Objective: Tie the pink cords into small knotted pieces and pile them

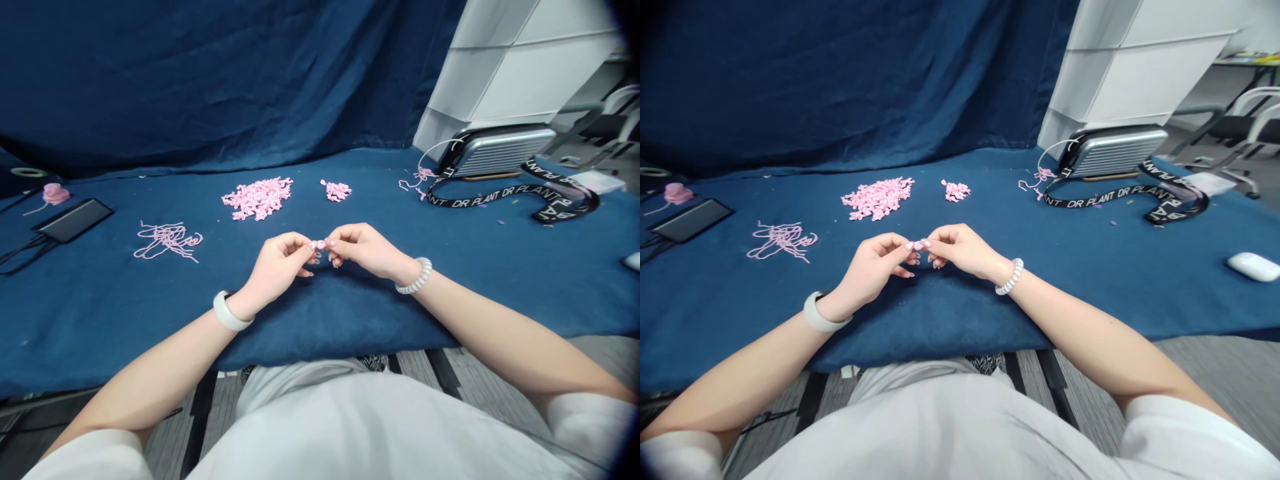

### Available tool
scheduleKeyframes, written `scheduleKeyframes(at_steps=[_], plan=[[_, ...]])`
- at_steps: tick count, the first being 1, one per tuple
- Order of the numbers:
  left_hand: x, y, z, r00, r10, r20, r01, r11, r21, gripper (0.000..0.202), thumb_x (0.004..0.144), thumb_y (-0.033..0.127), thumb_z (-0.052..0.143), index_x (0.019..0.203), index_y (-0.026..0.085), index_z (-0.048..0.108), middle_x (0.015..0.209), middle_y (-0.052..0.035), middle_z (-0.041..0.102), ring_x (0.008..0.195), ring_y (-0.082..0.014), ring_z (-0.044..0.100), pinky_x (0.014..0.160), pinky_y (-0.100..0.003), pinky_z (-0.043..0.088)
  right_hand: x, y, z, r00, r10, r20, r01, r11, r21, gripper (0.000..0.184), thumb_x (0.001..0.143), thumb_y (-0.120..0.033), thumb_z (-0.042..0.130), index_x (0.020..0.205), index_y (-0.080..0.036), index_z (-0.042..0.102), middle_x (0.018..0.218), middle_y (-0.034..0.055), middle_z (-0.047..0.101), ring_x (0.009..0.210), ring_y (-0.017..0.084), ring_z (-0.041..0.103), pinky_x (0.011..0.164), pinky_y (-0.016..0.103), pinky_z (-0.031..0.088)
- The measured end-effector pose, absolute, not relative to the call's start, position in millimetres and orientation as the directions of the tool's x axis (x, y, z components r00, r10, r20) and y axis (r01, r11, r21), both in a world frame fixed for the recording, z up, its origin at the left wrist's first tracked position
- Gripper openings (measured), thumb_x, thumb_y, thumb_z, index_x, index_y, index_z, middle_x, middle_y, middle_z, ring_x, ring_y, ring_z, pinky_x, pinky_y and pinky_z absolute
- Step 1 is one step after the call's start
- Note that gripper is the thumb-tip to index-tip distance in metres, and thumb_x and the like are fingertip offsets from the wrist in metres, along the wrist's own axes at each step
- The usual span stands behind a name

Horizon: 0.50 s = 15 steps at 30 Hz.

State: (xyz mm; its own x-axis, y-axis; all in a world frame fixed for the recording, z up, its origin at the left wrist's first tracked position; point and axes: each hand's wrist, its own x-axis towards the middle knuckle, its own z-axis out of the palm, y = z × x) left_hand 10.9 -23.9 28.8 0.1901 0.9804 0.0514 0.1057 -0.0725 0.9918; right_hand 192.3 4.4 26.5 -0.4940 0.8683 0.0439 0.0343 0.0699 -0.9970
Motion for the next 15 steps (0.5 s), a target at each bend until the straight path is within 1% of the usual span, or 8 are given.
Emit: scheduleKeyframes(at_steps=[3,5,7,9,11,15], plan=[[11.4,-24.0,28.0,0.209,0.977,0.031,0.101,-0.053,0.993,0.027,0.075,0.038,0.066,0.09,0.015,0.063,0.077,-0.0025,0.065,0.072,-0.0141,0.062,0.052,-0.021,0.055,190.9,3.2,27.4,-0.486,0.872,0.053,0.065,0.096,-0.993,0.033,0.071,-0.045,0.068,0.07,-0.013,0.061,0.058,-0.0016,0.058,0.052,0.007,0.052,0.056,0.022,0.046],[11.4,-24.3,26.9,0.244,0.969,0.046,0.113,-0.076,0.991,0.032,0.074,0.038,0.067,0.097,0.016,0.064,0.082,-0.0036,0.066,0.073,-0.0143,0.062,0.051,-0.021,0.055,189.8,2.5,26.9,-0.49,0.87,0.052,0.082,0.105,-0.991,0.032,0.071,-0.044,0.068,0.068,-0.013,0.06,0.058,-0.0018,0.057,0.053,0.007,0.052,0.057,0.022,0.046],[11.2,-24.4,26.0,0.255,0.964,0.075,0.135,-0.113,0.984,0.03,0.074,0.038,0.067,0.093,0.015,0.066,0.08,-0.0041,0.066,0.071,-0.0141,0.062,0.049,-0.02,0.054,189.1,1.9,25.8,-0.496,0.867,0.051,0.086,0.107,-0.991,0.031,0.071,-0.043,0.068,0.067,-0.013,0.059,0.058,-0.0017,0.058,0.053,0.008,0.053,0.057,0.023,0.046],[11.2,-24.3,25.8,0.239,0.966,0.099,0.159,-0.139,0.977,0.027,0.074,0.038,0.066,0.084,0.013,0.067,0.073,-0.0037,0.065,0.067,-0.0133,0.061,0.048,-0.019,0.053,188.7,1.7,24.5,-0.498,0.865,0.056,0.079,0.109,-0.991,0.031,0.072,-0.043,0.067,0.068,-0.014,0.059,0.059,-0.0017,0.058,0.053,0.008,0.053,0.056,0.023,0.046],[11.4,-24.1,26.1,0.217,0.97,0.109,0.173,-0.149,0.974,0.026,0.074,0.037,0.066,0.079,0.012,0.066,0.068,-0.0027,0.063,0.063,-0.0119,0.059,0.047,-0.018,0.052,188.4,1.6,23.4,-0.496,0.866,0.066,0.072,0.117,-0.991,0.031,0.074,-0.043,0.065,0.068,-0.014,0.059,0.06,-0.0016,0.058,0.053,0.007,0.053,0.056,0.022,0.046],[11.7,-24.0,27.0,0.197,0.973,0.118,0.176,-0.153,0.973,0.024,0.074,0.035,0.067,0.072,0.012,0.062,0.062,-0.001,0.061,0.056,-0.0086,0.056,0.046,-0.016,0.05,186.9,0.8,22.5,-0.508,0.858,0.077,0.071,0.131,-0.989,0.032,0.074,-0.045,0.065,0.069,-0.014,0.059,0.06,-0.0016,0.058,0.054,0.008,0.053,0.057,0.023,0.046]])
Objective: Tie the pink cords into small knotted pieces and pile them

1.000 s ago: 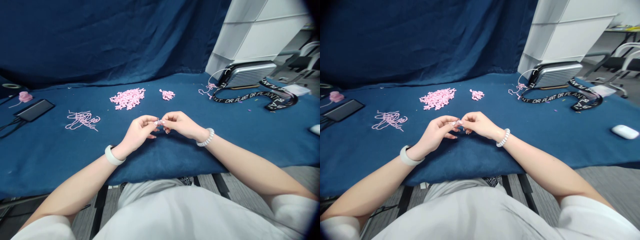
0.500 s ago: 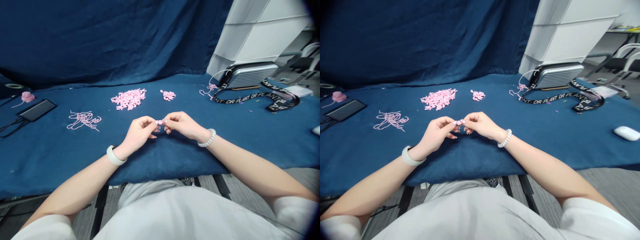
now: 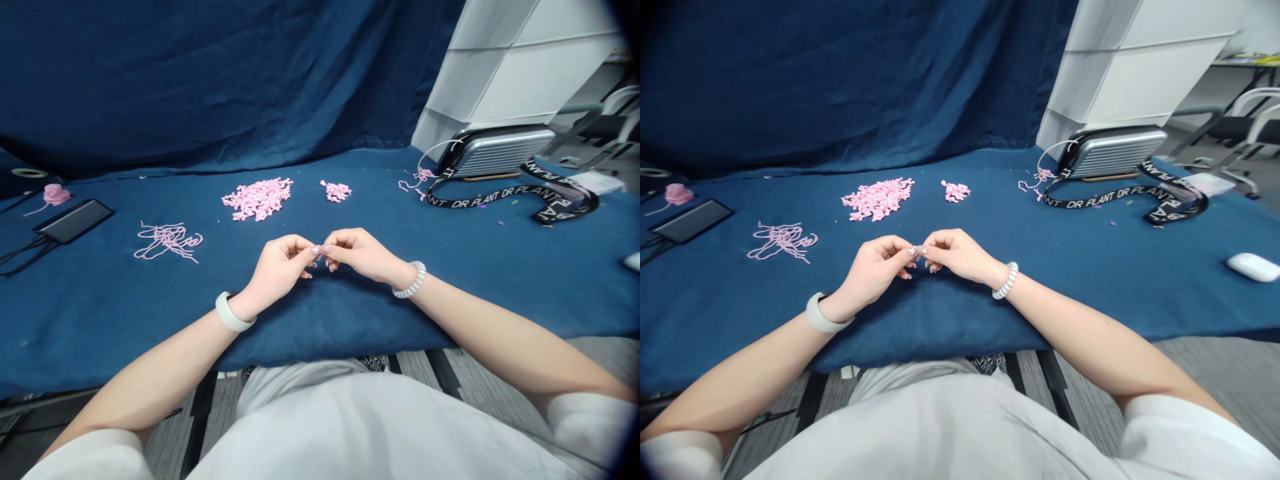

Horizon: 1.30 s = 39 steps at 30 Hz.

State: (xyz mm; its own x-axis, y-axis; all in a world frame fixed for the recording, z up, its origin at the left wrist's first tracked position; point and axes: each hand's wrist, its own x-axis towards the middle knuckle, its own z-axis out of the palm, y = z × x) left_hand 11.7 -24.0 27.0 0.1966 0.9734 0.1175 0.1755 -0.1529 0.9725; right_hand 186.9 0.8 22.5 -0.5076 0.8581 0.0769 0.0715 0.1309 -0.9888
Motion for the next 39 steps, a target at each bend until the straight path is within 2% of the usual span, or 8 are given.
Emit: scheduleKeyframes(at_steps=[7,14,19,24,29,32,35,39], plan=[[12,-22,26,0.175,0.981,0.084,0.114,-0.105,0.988,0.026,0.072,0.038,0.069,0.073,0.012,0.063,0.063,-0.0014,0.061,0.057,-0.0088,0.056,0.048,-0.016,0.049,186,1,22,-0.518,0.852,0.081,0.067,0.134,-0.989,0.035,0.074,-0.048,0.064,0.07,-0.014,0.058,0.061,-0.0012,0.058,0.055,0.008,0.053,0.058,0.023,0.047],[11,-21,28,0.144,0.989,0.019,0.019,-0.022,1.0,0.038,0.078,0.049,0.058,0.078,0.013,0.066,0.075,-0.0053,0.063,0.063,-0.0122,0.058,0.049,-0.022,0.052,187,2,21,-0.487,0.868,0.098,0.038,0.133,-0.99,0.031,0.075,-0.044,0.064,0.069,-0.014,0.058,0.061,-0.0015,0.059,0.054,0.008,0.053,0.059,0.024,0.046],[12,-24,30,0.18,0.983,0.034,0.132,-0.058,0.99,0.03,0.071,0.042,0.067,0.074,0.013,0.064,0.066,-0.0023,0.061,0.061,-0.0115,0.057,0.049,-0.019,0.048,187,3,21,-0.495,0.862,0.106,0.05,0.15,-0.987,0.035,0.074,-0.048,0.064,0.069,-0.014,0.058,0.061,-0.0012,0.058,0.055,0.008,0.052,0.059,0.023,0.045],[11,-24,31,0.16,0.983,0.093,0.185,-0.123,0.975,0.026,0.073,0.038,0.066,0.066,0.014,0.059,0.061,-0.0003,0.059,0.056,-0.0095,0.054,0.05,-0.018,0.046,189,4,19,-0.527,0.844,0.098,0.086,0.168,-0.982,0.039,0.081,-0.051,0.054,0.068,-0.015,0.056,0.065,0.0,0.059,0.056,0.008,0.053,0.059,0.023,0.045],[11,-21,29,0.169,0.983,0.065,0.198,-0.098,0.975,0.028,0.074,0.04,0.064,0.067,0.014,0.06,0.062,-0.0012,0.06,0.058,-0.0101,0.056,0.051,-0.018,0.045,187,1,20,-0.516,0.85,0.107,0.119,0.195,-0.974,0.032,0.077,-0.046,0.061,0.072,-0.015,0.059,0.065,-0.0008,0.058,0.057,0.008,0.052,0.058,0.023,0.043],[12,-19,26,0.123,0.992,0.029,0.146,-0.047,0.988,0.029,0.077,0.042,0.06,0.086,0.014,0.061,0.076,-0.0034,0.063,0.062,-0.0107,0.059,0.051,-0.018,0.047,188,3,20,-0.482,0.868,0.12,0.123,0.203,-0.971,0.03,0.077,-0.043,0.061,0.07,-0.014,0.059,0.064,-0.0005,0.058,0.057,0.009,0.051,0.059,0.024,0.043],[12,-18,23,0.048,0.999,0.005,0.063,-0.008,0.998,0.038,0.082,0.04,0.053,0.113,0.019,0.051,0.097,-0.0058,0.063,0.067,-0.011,0.061,0.051,-0.019,0.048,199,17,18,-0.422,0.894,0.154,0.176,0.247,-0.953,0.029,0.079,-0.042,0.058,0.072,-0.015,0.061,0.068,0.0014,0.061,0.062,0.011,0.054,0.063,0.026,0.045],[13,-16,16,0.057,0.998,-0.03,0.067,0.026,0.997,0.038,0.085,0.039,0.049,0.117,0.019,0.046,0.102,-0.0078,0.062,0.073,-0.0113,0.061,0.056,-0.021,0.05,227,60,7,-0.21,0.917,0.339,0.389,0.397,-0.831,0.03,0.079,-0.043,0.056,0.078,-0.015,0.067,0.084,0.0058,0.068,0.08,0.017,0.06,0.076,0.03,0.045]])
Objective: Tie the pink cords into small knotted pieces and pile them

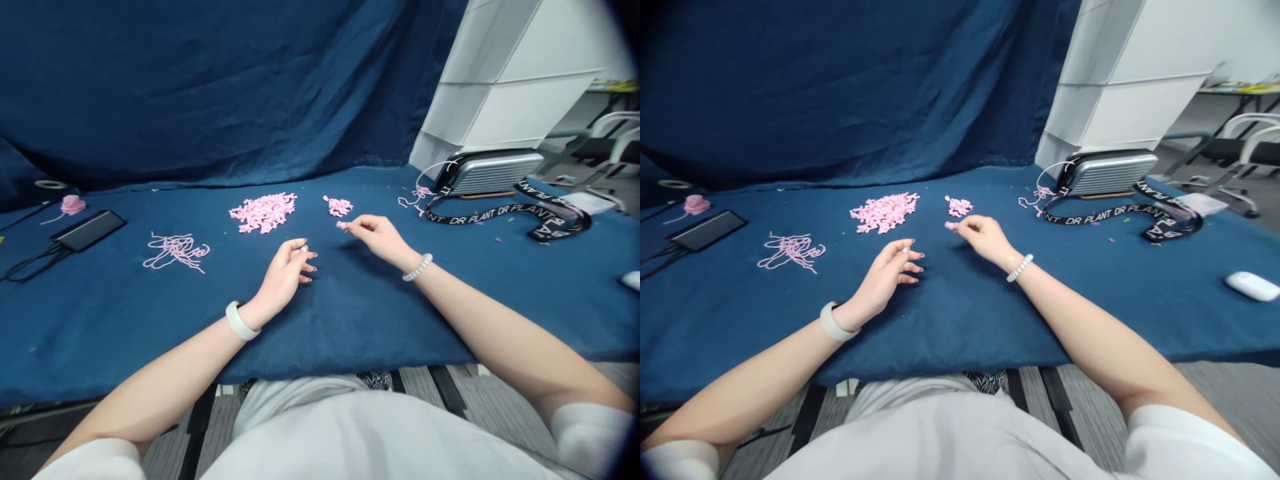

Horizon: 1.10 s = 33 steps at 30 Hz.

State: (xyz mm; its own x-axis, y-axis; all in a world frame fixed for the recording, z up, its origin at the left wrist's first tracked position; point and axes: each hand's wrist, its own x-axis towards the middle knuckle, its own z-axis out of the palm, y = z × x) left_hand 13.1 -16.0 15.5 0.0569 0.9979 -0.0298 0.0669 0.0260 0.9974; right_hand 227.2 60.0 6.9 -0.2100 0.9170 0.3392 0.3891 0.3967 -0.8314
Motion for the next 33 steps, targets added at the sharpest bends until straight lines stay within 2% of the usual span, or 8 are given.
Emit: scheduleKeyframes(at_steps=[5,15,20,24,26,29,31,33], plan=[[16,-16,4,0.137,0.989,-0.054,0.104,0.04,0.994,0.036,0.086,0.037,0.048,0.116,0.018,0.046,0.1,-0.0076,0.063,0.075,-0.0116,0.061,0.064,-0.023,0.049,248,126,-8,-0.047,0.925,0.378,0.657,0.314,-0.685,0.029,0.078,-0.041,0.055,0.076,-0.016,0.07,0.084,0.0074,0.07,0.078,0.019,0.061,0.075,0.032,0.046],[15,-16,-1,0.195,0.979,-0.052,0.141,0.025,0.99,0.032,0.085,0.036,0.049,0.111,0.018,0.05,0.096,-0.0086,0.065,0.079,-0.0142,0.062,0.071,-0.028,0.049,221,191,-31,0.053,0.916,0.398,0.788,0.207,-0.58,0.027,0.076,-0.039,0.056,0.074,-0.017,0.072,0.096,0.0124,0.067,0.096,0.028,0.058,0.085,0.038,0.043],[11,-8,0,0.192,0.98,-0.055,0.146,0.027,0.989,0.031,0.085,0.038,0.046,0.109,0.018,0.051,0.097,-0.0089,0.064,0.08,-0.0151,0.062,0.07,-0.028,0.049,224,188,-34,0.08,0.897,0.435,0.814,0.193,-0.548,0.04,0.084,-0.045,0.045,0.097,-0.016,0.068,0.107,0.0163,0.061,0.106,0.029,0.052,0.09,0.044,0.04],[-13,19,12,0.061,0.995,0.073,0.237,-0.086,0.968,0.032,0.085,0.041,0.044,0.104,0.018,0.054,0.086,-0.0074,0.065,0.076,-0.0162,0.062,0.069,-0.028,0.048,222,181,-34,-0.038,0.878,0.476,0.81,0.306,-0.5,0.037,0.087,-0.041,0.042,0.108,-0.023,0.067,0.119,0.0116,0.055,0.114,0.028,0.047,0.097,0.045,0.036],[-39,37,21,-0.027,0.976,0.217,0.483,-0.177,0.857,0.029,0.083,0.041,0.045,0.092,0.017,0.059,0.079,-0.007,0.065,0.075,-0.0184,0.062,0.07,-0.029,0.046,221,180,-37,-0.119,0.862,0.494,0.826,0.362,-0.433,0.039,0.087,-0.043,0.041,0.105,-0.023,0.069,0.125,0.0112,0.052,0.119,0.029,0.043,0.101,0.047,0.032],[-94,63,30,-0.108,0.923,0.369,0.856,-0.102,0.506,0.027,0.077,0.041,0.054,0.088,0.017,0.062,0.081,-0.0092,0.066,0.083,-0.0263,0.061,0.078,-0.035,0.042,220,181,-41,-0.198,0.857,0.476,0.861,0.384,-0.333,0.044,0.087,-0.047,0.041,0.104,-0.019,0.071,0.129,0.0138,0.049,0.122,0.033,0.038,0.101,0.05,0.031],[-136,74,33,-0.234,0.917,0.323,0.908,0.088,0.409,0.027,0.073,0.04,0.059,0.084,0.015,0.062,0.081,-0.0125,0.066,0.088,-0.0301,0.059,0.08,-0.038,0.041,220,182,-43,-0.208,0.859,0.468,0.865,0.385,-0.322,0.044,0.087,-0.046,0.042,0.108,-0.019,0.069,0.129,0.0143,0.049,0.122,0.034,0.038,0.101,0.05,0.032],[-177,79,34,-0.335,0.913,0.231,0.876,0.212,0.432,0.019,0.068,0.033,0.065,0.068,0.015,0.058,0.072,-0.0109,0.063,0.086,-0.0292,0.058,0.081,-0.039,0.04,220,182,-44,-0.209,0.849,0.485,0.857,0.398,-0.328,0.043,0.087,-0.046,0.043,0.115,-0.021,0.065,0.13,0.0137,0.048,0.123,0.033,0.039,0.102,0.049,0.032]])
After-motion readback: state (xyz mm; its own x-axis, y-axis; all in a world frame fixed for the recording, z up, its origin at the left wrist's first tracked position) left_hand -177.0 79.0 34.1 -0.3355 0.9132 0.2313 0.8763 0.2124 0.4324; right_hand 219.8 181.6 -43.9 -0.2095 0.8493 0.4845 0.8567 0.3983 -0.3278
